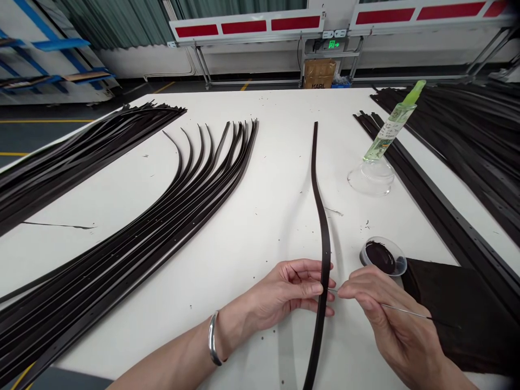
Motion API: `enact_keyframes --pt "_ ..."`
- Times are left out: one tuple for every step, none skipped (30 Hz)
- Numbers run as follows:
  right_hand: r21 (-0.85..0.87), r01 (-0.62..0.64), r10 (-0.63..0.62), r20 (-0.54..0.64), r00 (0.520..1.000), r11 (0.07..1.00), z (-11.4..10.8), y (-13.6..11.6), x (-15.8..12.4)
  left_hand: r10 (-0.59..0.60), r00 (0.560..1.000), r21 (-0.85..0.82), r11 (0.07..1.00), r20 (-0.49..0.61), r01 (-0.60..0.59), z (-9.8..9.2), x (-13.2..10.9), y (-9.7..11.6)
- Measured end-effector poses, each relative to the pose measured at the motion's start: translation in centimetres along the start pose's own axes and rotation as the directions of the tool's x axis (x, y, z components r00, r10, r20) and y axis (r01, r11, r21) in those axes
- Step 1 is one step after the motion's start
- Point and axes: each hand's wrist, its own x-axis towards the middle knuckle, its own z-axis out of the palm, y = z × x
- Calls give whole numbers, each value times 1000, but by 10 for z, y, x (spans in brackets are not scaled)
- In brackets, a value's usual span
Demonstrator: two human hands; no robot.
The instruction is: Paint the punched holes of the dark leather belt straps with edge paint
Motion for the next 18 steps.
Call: enact_keyframes --pt "-9 8 -8 1 1000 1000 0 0 0 2 1000 1 1000 2 -2 0 0 0" --pt "-19 13 -13 2 1000 1000 0 0 1 4 1000 1 1000 3 -4 0 0 0" --pt "-27 13 -13 4 1000 1000 0 -1 1 5 1000 1 1000 2 -5 0 0 -1" --pt "-31 12 -12 4 1000 999 0 -1 2 5 1000 2 1000 -1 -5 0 0 -1" --pt "-32 13 -12 5 1000 999 0 -2 2 4 1000 3 1000 -5 -4 0 0 0" --pt "-33 15 -15 6 1000 999 0 -2 2 4 1000 3 1000 -9 -4 0 0 0" --pt "-34 23 -22 6 1000 999 0 -2 2 4 1000 3 1000 -12 -4 0 1 0" --pt "-40 29 -29 6 1000 999 0 -2 2 7 1000 2 1000 -13 -7 0 1 0" --pt "-51 33 -33 3 999 998 1 -2 1 10 1000 2 1000 -12 -10 0 1 0" --pt "-61 31 -31 -2 1000 998 1 -2 1 12 1000 2 1000 -10 -12 0 1 1" --pt "-65 30 -30 -5 1000 997 1 -2 1 13 1000 2 1000 -12 -13 0 1 1" --pt "-62 30 -30 -8 1000 998 1 -2 1 12 1000 3 1000 -13 -12 1 1 1" --pt "-57 33 -33 -8 999 998 1 -2 1 12 1000 3 1000 -14 -12 1 1 1" --pt "-53 35 -36 -9 999 998 2 -2 2 12 1000 1 1000 -15 -12 1 1 1" --pt "-53 39 -39 -11 999 998 2 -2 2 14 1000 0 1000 -16 -14 1 1 1" --pt "-59 36 -37 -18 999 998 3 -2 2 19 1000 0 1000 -16 -19 1 1 1" --pt "-67 30 -31 -25 999 997 3 -2 2 24 1000 3 1000 -17 -24 1 1 1" --pt "-71 18 -21 -28 999 997 3 -2 2 27 999 6 1000 -17 -27 1 1 0"
